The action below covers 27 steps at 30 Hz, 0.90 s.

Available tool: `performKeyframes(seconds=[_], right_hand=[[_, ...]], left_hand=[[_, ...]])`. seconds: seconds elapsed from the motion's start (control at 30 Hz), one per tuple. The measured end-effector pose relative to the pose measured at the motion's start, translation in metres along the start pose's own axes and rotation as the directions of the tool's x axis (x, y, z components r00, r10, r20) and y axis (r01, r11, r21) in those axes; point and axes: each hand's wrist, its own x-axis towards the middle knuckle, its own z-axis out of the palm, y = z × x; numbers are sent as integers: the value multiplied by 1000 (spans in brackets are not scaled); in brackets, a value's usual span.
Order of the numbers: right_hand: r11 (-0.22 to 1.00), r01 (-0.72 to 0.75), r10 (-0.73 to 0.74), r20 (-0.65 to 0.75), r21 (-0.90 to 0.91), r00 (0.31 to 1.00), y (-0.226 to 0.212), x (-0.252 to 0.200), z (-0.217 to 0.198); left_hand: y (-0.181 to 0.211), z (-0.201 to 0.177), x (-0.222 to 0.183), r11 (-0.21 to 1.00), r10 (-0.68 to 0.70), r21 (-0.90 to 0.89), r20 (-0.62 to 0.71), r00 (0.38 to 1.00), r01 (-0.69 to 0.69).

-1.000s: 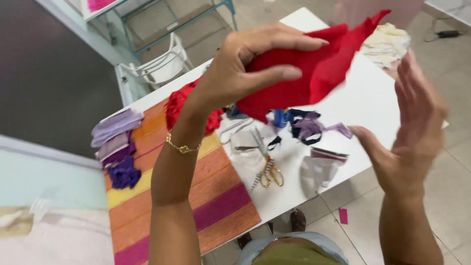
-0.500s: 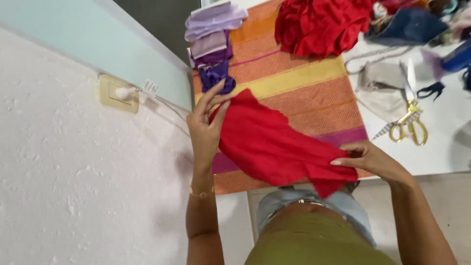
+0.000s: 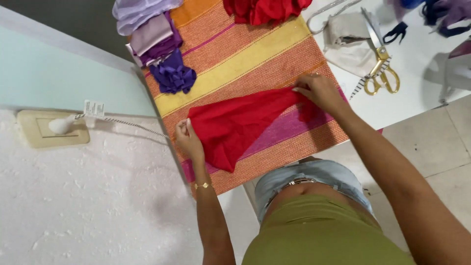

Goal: The person is ironing various pieces of lilac and red fabric on an ironing board and occasionally using scissors to trim them.

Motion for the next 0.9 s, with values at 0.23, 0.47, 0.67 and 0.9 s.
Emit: performKeyframes(seconds=[0.23,0.47,0.67,0.9], right_hand=[[969,-20,201,-736,247,647,44,-176,-6],[834,-39,526,-774,550,352,99,-242,-58],[891,-166,455,-822,423,342,114,-216,-104],[954,-116,300,-901,277,314,193,-211,-82]], left_hand=[[-37,20,1,994,55,102,-117,992,-43],[160,122,-102,405,815,-9,457,356,-914],[120,239,-137,483,687,31,606,401,-875],[187,258,-169,992,128,-92,651,748,-90]])
